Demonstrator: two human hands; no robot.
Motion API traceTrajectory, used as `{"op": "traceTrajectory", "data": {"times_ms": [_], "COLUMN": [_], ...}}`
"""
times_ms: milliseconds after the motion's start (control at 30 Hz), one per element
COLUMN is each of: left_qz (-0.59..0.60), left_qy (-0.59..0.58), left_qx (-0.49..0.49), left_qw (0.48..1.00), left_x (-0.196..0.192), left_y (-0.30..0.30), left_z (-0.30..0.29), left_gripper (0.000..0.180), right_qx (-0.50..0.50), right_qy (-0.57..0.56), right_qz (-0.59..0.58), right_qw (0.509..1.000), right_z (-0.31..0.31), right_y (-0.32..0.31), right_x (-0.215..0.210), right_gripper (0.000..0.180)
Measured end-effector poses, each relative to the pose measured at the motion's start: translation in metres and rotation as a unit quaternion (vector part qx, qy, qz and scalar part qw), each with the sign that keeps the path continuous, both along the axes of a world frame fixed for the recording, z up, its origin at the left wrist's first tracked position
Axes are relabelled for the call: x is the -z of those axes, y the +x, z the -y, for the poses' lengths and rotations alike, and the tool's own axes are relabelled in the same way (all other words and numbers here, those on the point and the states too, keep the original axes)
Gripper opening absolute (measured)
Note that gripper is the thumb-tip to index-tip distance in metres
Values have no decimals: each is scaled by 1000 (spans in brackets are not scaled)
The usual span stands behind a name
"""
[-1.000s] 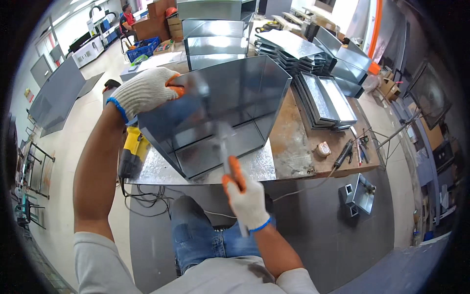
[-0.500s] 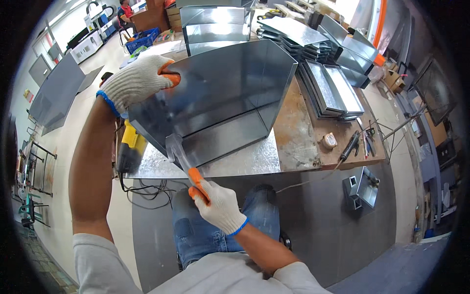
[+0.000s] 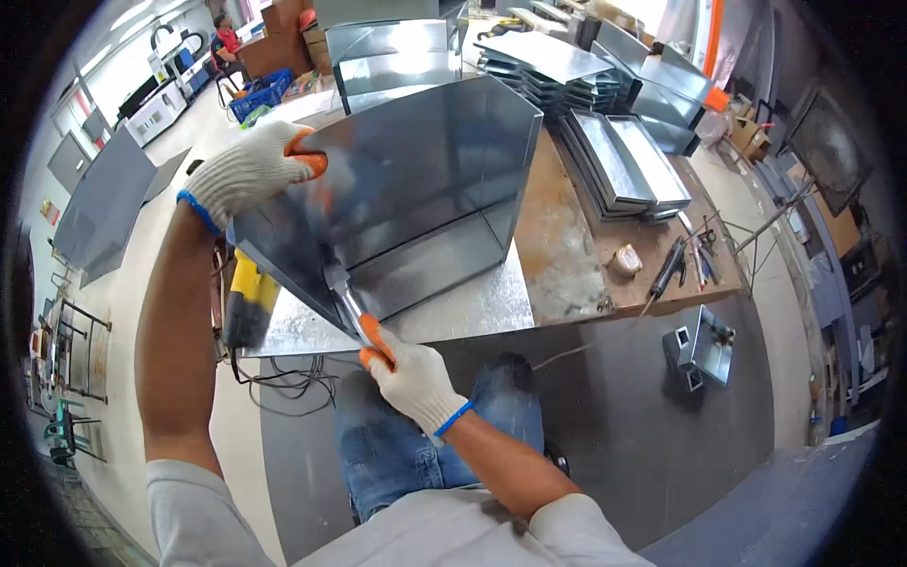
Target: The person grinds the inner edges of a metal box with an angle grinder and sets it on the floor. The person then fits sheet metal panels together on the workbench and hammers the joints with a hammer to assemble a metal duct.
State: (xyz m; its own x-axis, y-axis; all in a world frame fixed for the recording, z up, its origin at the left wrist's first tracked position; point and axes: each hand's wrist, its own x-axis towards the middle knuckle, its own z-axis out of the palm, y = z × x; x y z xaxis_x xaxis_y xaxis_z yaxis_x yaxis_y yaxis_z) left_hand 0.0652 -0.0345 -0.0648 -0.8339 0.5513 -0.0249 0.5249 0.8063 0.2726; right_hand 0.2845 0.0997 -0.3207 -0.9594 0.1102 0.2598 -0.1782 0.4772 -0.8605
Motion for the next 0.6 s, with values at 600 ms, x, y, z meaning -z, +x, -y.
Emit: {"op": "traceTrajectory", "data": {"times_ms": [600], "left_qz": [-17], "left_qy": [48], "left_qx": [13], "left_qw": [999], "left_x": [13], "left_y": [-12], "left_z": [0], "left_gripper": [29], "right_qx": [-11], "right_qy": [64], "right_qz": [-3], "right_qw": [998], "right_z": [3], "right_y": [-28], "right_x": [21], "right_gripper": [34]}}
